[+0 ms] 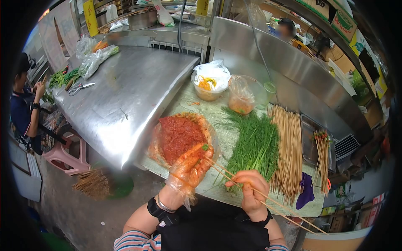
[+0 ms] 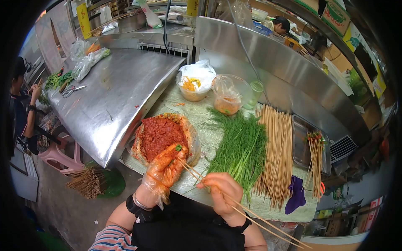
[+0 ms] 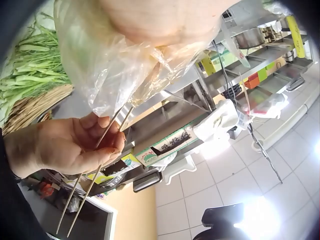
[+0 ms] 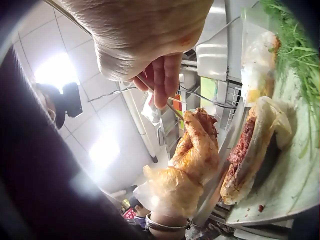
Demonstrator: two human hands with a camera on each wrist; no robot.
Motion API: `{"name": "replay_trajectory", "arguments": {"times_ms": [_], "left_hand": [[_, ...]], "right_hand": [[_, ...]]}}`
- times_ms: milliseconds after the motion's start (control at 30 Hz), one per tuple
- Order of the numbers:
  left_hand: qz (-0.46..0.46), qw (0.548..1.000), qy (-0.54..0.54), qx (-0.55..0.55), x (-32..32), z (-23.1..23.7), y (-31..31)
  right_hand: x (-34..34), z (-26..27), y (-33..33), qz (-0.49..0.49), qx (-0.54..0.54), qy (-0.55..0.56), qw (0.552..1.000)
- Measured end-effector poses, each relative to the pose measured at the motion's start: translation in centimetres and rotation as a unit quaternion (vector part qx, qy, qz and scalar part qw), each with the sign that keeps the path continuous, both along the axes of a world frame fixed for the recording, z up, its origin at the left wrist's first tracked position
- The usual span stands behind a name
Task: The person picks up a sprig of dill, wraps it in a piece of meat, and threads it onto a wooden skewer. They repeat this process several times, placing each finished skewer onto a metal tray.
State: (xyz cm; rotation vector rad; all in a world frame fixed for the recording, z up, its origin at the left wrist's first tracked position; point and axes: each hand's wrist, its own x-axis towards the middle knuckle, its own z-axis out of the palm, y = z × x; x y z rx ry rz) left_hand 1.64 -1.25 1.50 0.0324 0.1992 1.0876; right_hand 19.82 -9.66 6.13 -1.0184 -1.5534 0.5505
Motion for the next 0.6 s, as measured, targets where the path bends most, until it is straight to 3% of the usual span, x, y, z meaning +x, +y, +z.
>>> {"name": "replay_trajectory", "arguments": {"times_ms": [200, 367, 600], "left_hand": [[-0.009, 1.0, -0.002, 0.026, 0.0, -0.5, -0.1], [0.028, 0.996, 0.07, 0.039, 0.4, -0.1, -0.2], [0.063, 0.992, 0.08, 0.075, 0.3, -0.3, -0.3]], "right_hand": [[-0.4, -0.1, 0.4, -0.02, 0.075, -0.067, 0.995], [-0.9, -0.5, 0.6, -0.034, 0.104, -0.079, 0.991], [-1.5, 0.9, 0.8, -0.023, 0.05, -0.071, 0.996]]}}
